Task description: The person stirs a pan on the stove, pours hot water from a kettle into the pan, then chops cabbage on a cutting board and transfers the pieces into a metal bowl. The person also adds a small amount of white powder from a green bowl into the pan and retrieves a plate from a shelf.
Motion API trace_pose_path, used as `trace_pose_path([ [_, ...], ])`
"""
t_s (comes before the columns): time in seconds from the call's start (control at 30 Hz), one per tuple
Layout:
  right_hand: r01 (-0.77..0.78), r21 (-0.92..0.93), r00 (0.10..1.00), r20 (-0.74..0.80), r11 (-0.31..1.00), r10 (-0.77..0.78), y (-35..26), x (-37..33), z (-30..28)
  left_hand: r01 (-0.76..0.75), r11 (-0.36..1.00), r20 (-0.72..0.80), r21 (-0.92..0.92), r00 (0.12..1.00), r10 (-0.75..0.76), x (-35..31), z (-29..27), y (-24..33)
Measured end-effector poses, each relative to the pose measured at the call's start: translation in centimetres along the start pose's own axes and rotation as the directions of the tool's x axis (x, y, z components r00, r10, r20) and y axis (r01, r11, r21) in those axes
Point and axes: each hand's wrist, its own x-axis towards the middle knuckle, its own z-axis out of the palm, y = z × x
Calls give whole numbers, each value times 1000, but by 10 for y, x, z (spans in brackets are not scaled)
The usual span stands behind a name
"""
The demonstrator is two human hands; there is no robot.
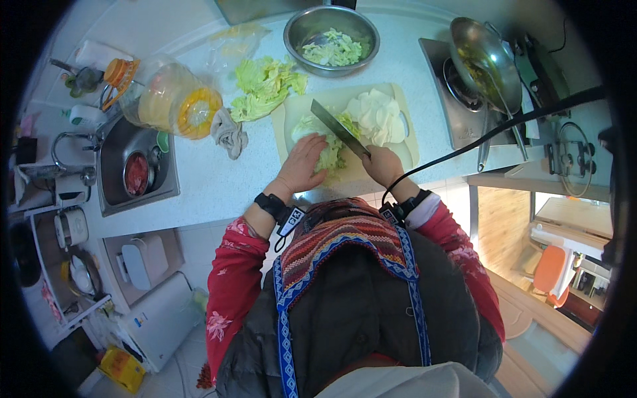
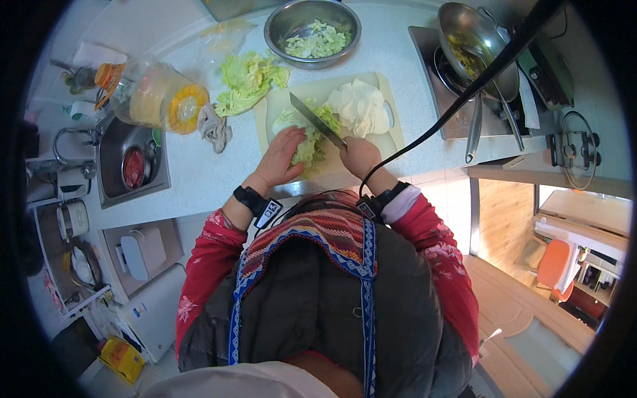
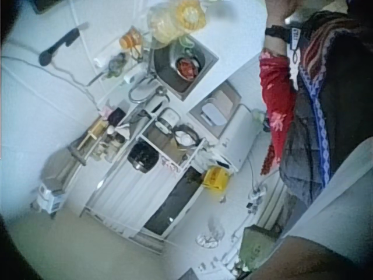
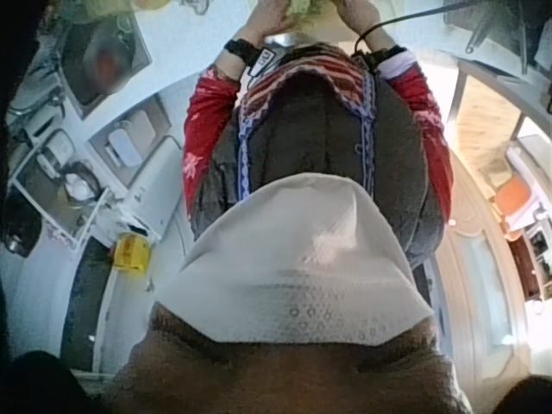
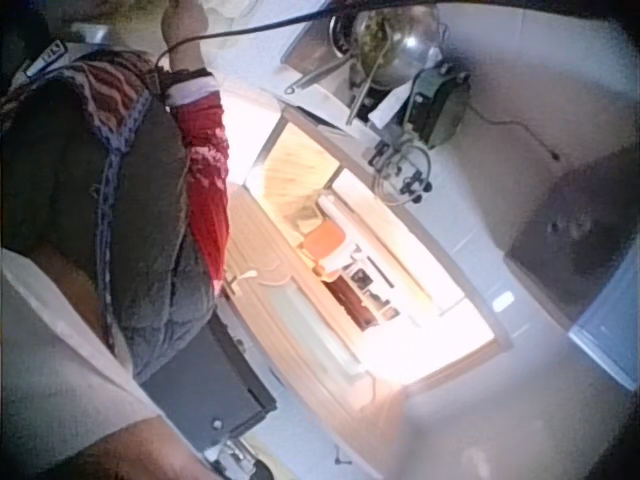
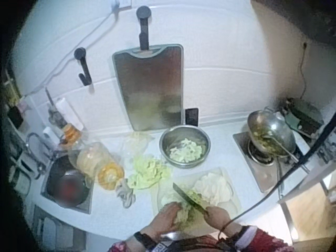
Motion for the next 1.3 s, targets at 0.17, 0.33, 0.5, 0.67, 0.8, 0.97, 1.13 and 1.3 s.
trace_pose_path([
  [0.17,34,31,996,-85,999,-31,-5,-21,-20,-34,978,-41,207,998,43,3,-5,-7],
  [0.33,59,-42,997,-51,997,-61,-13,-33,-37,125,980,-84,156,990,-113,2,15,6],
  [0.5,86,-162,996,47,983,-80,-16,-34,-41,108,987,-196,119,977,-84,-2,29,11],
  [0.67,130,-248,984,154,960,-94,-10,-22,-29,74,987,-192,140,980,-47,-3,33,6],
  [0.8,96,-203,987,145,974,-67,-15,5,3,75,990,-203,119,978,-49,-4,33,11],
  [0.97,43,-59,999,7,997,-43,0,2,-5,114,972,-247,203,967,-62,-5,35,20],
  [1.13,99,-40,995,-31,994,-100,-1,-19,-39,210,962,-365,174,921,-135,2,46,16],
  [1.3,132,-141,991,43,981,-127,-6,-36,-52,138,966,-373,217,927,-48,1,55,9],
])
